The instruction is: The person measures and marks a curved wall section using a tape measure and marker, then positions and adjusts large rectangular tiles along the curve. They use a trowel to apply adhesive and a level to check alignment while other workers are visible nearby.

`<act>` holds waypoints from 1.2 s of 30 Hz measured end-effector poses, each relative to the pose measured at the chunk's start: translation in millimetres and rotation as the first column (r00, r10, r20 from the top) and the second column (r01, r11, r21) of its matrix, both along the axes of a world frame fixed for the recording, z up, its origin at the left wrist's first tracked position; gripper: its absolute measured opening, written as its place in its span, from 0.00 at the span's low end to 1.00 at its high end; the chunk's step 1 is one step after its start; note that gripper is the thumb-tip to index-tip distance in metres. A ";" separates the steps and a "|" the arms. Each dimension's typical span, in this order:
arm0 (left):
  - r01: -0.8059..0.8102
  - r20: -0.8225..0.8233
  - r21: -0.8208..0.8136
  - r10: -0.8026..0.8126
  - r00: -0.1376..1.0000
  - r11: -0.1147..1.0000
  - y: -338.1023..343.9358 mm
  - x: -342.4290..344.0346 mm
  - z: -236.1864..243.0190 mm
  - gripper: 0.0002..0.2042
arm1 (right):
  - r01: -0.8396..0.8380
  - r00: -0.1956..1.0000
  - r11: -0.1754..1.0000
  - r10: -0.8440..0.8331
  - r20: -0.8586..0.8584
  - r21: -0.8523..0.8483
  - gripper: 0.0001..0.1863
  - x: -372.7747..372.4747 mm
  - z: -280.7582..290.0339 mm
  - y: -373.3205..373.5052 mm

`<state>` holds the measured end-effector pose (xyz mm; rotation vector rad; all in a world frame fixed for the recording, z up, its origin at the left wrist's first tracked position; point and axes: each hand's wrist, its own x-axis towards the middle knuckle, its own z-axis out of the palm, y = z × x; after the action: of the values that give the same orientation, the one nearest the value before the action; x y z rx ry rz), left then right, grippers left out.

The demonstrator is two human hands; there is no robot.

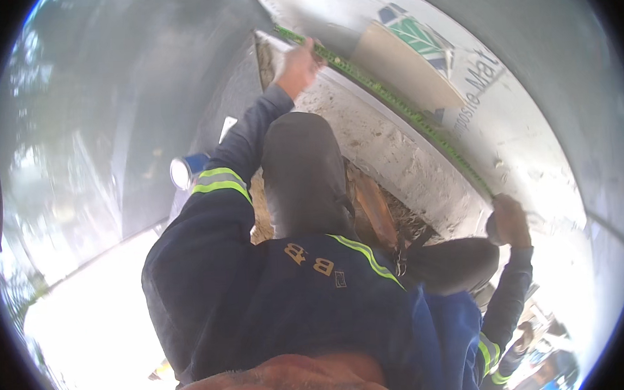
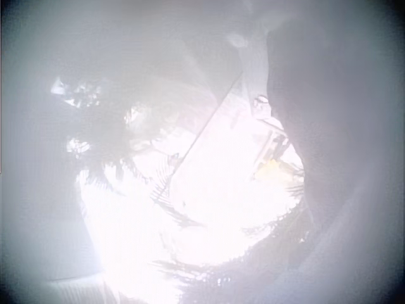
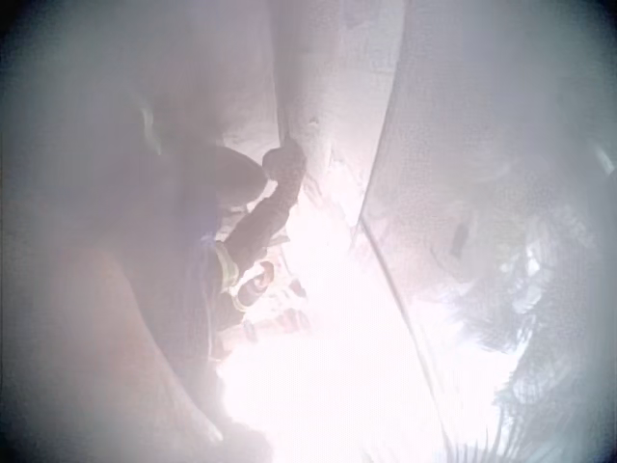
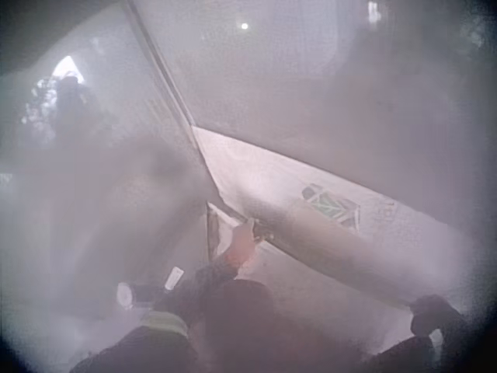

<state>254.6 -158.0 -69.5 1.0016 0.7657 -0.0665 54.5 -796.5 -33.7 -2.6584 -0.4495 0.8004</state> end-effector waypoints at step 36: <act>0.238 -0.184 0.970 -0.774 0.607 -0.044 62.5 32.7 -31.3 0.29 | 0.708 0.683 0.499 -0.664 0.303 -0.500 0.30 -321.1 -6.0 -248.9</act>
<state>287.3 -95.4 -100.8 2.4966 -0.2741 -0.0276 -266.6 -1045.4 -39.7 -2.9900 1.0082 0.6210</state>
